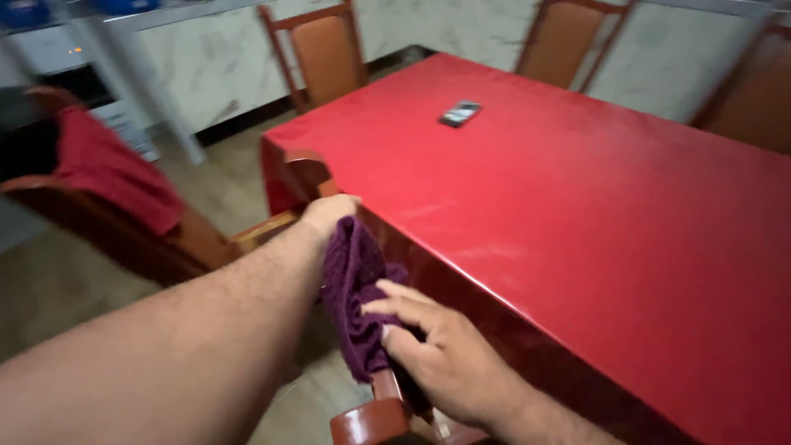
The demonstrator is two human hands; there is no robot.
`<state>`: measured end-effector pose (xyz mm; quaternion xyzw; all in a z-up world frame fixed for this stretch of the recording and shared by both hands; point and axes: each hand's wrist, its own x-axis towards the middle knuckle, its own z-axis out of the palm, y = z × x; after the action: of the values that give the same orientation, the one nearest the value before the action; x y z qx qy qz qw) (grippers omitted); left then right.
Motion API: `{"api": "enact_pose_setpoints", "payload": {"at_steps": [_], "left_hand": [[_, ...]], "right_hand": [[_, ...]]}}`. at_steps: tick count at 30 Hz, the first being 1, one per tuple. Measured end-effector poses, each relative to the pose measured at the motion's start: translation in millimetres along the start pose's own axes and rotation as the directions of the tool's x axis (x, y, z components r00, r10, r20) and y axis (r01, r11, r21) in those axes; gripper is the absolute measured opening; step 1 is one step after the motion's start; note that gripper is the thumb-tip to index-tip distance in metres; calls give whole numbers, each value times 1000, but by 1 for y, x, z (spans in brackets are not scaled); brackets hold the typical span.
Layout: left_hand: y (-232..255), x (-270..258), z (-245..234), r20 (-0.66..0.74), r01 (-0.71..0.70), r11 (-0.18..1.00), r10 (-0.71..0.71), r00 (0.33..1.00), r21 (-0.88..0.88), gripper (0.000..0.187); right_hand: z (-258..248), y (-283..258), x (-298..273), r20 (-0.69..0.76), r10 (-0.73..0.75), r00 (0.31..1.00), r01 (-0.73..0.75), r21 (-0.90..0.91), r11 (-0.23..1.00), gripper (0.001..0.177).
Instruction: The person wipes a red tablecloth-covered table and the edges of a wooden chair using a purple cloth. The person moves around the table, wiping different sections of the table and chair.
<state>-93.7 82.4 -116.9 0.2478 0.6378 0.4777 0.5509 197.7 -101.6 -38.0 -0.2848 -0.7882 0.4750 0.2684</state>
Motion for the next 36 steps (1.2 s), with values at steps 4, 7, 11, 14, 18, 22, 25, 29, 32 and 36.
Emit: {"api": "enact_pose_setpoints", "payload": {"at_steps": [4, 7, 11, 14, 18, 22, 25, 29, 32, 36], "left_hand": [[-10, -12, 6, -161, -131, 956, 178, 971, 263, 42], [-15, -31, 7, -160, -167, 905, 246, 956, 392, 42], [-27, -56, 19, -118, -183, 855, 271, 955, 485, 43], [-33, -72, 32, -82, -195, 826, 279, 957, 530, 44], [-48, -100, 38, -73, -186, 810, 271, 960, 556, 45], [-61, -125, 42, -84, -170, 800, 265, 961, 576, 45], [-67, -134, 50, -77, -172, 787, 268, 960, 592, 46], [-73, -142, 44, -79, -170, 760, 280, 957, 628, 47], [-77, -135, 41, -57, -165, 728, 270, 961, 666, 48], [-68, -119, 32, 50, -219, 708, 252, 966, 671, 46]], "right_hand": [[13, -9, -40, -64, 219, 974, -200, 221, 955, 35], [20, -13, -59, -141, 49, 989, -27, 153, 988, 31], [21, -22, -81, -146, 282, 948, -224, 320, 920, 32], [19, -29, -88, -127, 397, 909, -311, 428, 849, 32], [14, -48, -100, -158, 353, 922, -214, 551, 807, 31], [17, -65, -118, -114, 211, 971, -87, 653, 752, 37], [35, -55, -123, -250, 190, 949, -66, 434, 899, 31], [68, -3, -124, -320, 16, 947, 105, 357, 928, 42], [82, 42, -128, -322, 195, 926, -74, 351, 933, 45], [86, 59, -130, -212, 393, 895, -246, 499, 831, 46]]}}
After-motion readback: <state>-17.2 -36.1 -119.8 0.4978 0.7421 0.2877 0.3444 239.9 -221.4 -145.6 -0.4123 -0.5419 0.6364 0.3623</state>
